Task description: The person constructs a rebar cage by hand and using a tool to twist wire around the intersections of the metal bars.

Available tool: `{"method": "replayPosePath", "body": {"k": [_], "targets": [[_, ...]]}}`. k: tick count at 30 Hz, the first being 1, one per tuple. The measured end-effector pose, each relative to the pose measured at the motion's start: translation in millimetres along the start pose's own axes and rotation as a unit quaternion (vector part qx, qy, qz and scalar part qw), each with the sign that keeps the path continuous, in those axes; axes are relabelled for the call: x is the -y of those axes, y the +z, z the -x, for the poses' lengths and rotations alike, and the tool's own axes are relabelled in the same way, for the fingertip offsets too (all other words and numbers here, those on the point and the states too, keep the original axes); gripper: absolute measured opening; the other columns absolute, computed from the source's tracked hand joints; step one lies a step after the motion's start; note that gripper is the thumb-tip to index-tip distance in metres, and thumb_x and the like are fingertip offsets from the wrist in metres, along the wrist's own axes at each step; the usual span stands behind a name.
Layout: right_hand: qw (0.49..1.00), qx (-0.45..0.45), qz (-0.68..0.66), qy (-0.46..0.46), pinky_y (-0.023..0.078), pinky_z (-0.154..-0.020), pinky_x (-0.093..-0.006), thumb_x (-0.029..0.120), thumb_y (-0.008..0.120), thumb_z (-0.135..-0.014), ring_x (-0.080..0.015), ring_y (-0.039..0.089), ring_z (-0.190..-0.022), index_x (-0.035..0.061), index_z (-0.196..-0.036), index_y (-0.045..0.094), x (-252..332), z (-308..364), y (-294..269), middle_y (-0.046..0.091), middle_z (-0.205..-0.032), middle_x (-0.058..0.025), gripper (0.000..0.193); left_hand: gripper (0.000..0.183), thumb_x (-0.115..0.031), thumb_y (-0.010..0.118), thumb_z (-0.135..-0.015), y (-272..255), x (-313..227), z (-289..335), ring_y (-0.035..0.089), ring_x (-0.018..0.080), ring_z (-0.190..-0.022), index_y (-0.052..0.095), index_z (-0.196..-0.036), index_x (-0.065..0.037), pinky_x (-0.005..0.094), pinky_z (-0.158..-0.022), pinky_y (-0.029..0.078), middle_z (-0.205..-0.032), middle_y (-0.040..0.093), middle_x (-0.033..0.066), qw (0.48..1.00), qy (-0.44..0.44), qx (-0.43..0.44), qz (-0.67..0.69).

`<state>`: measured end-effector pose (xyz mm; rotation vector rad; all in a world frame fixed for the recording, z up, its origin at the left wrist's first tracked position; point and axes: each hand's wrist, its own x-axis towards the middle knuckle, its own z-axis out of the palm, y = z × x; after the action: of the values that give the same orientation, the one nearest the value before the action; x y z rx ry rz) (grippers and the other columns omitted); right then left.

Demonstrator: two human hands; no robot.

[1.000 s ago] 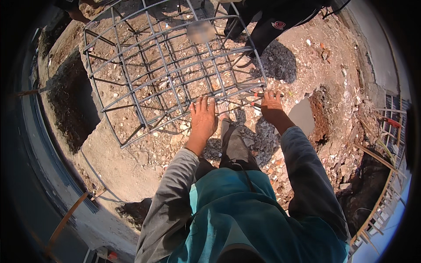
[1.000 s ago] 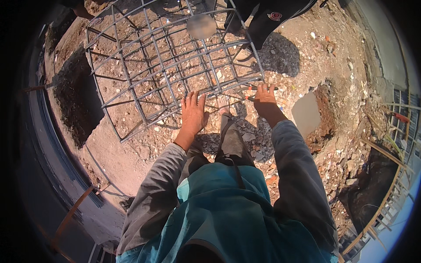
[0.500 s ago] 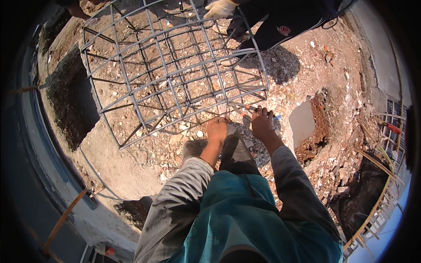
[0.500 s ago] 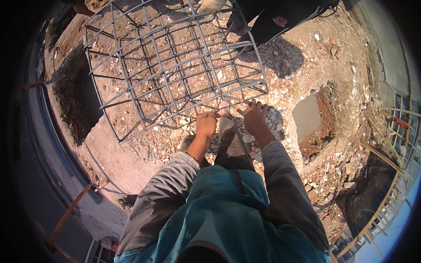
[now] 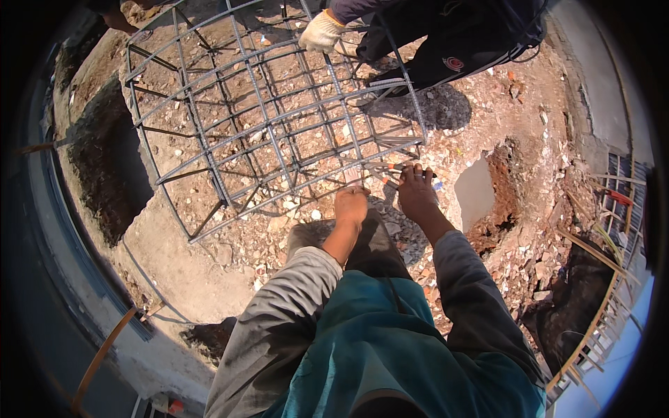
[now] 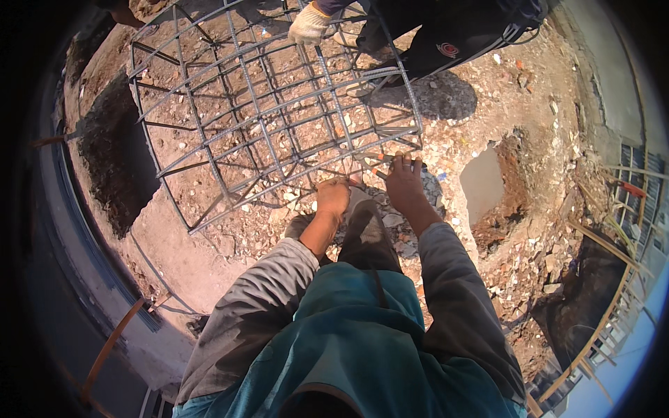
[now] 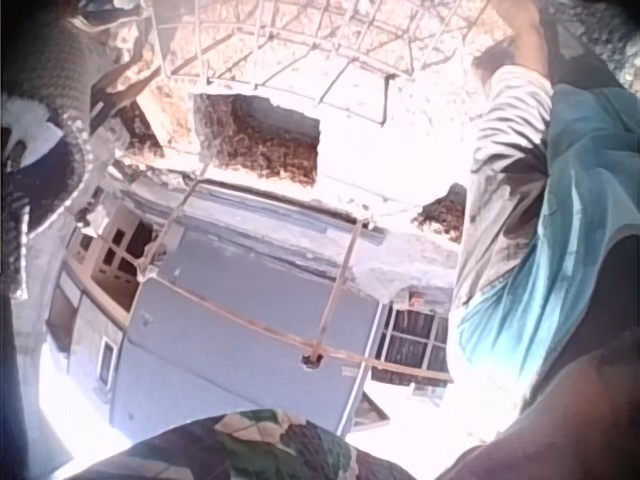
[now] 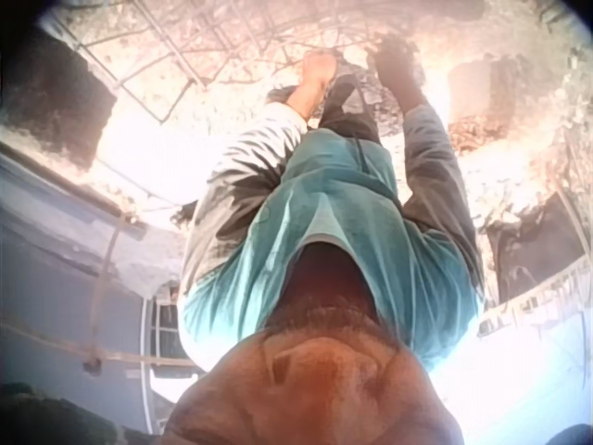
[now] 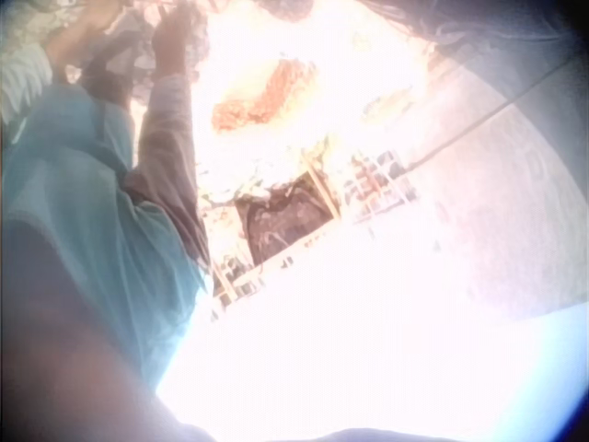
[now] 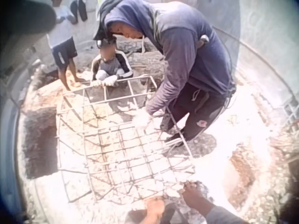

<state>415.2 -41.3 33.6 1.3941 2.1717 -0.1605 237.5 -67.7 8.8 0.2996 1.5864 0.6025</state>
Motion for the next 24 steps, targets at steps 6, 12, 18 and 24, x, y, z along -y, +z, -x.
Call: {"method": "replayPosePath", "body": {"k": [6, 12, 18, 24], "targets": [[0.996, -0.040, 0.062, -0.056, 0.032, -0.097, -0.0527, 0.014, 0.057, -0.083, -0.0342, 0.047, -0.113, 0.0011, -0.106, 0.065, -18, -25, -10, 0.053, -0.116, -0.0166, 0.027, 0.026, -0.012, 0.050, -0.087, 5, -19, 16, 0.056, 0.0187, -0.058, 0.073, -0.080, -0.004, 0.0323, -0.055, 0.043, -0.065, 0.063, 0.0097, 0.999, -0.017, 0.002, 0.033], [0.990, 0.060, 0.020, -0.126, 0.039, -0.088, -0.0449, 0.012, 0.056, -0.084, -0.0298, 0.058, -0.097, 0.0072, -0.101, 0.065, -70, -69, -16, 0.058, -0.103, -0.0133, 0.020, 0.021, -0.010, 0.045, -0.093, 32, -2, 1, 0.035, 0.0080, -0.038, 0.062, -0.089, 0.001, 0.0258, -0.035, 0.026, -0.051, 0.043, -0.0015, 0.991, 0.007, 0.055, 0.125], [0.992, 0.078, -0.021, -0.100, 0.042, -0.087, -0.0448, 0.014, 0.063, -0.077, -0.0308, 0.061, -0.092, 0.0083, -0.105, 0.062, -53, -53, -3, 0.059, -0.099, -0.0151, 0.028, 0.022, -0.010, 0.044, -0.094, 42, -7, 17, 0.039, 0.0062, -0.043, 0.062, -0.093, 0.000, 0.0236, -0.039, 0.031, -0.056, 0.047, -0.0008, 0.981, -0.013, 0.086, 0.176], [0.979, 0.096, -0.093, -0.156, 0.043, -0.087, -0.0451, 0.008, 0.064, -0.069, -0.0354, 0.059, -0.095, 0.0058, -0.108, 0.059, -93, -71, 49, 0.056, -0.102, -0.0170, 0.039, 0.027, -0.011, 0.046, -0.093, 45, -5, 22, 0.045, 0.0070, -0.048, 0.063, -0.109, 0.003, 0.0229, -0.044, 0.036, -0.062, 0.053, 0.0000, 0.984, 0.076, 0.131, 0.092]]}}
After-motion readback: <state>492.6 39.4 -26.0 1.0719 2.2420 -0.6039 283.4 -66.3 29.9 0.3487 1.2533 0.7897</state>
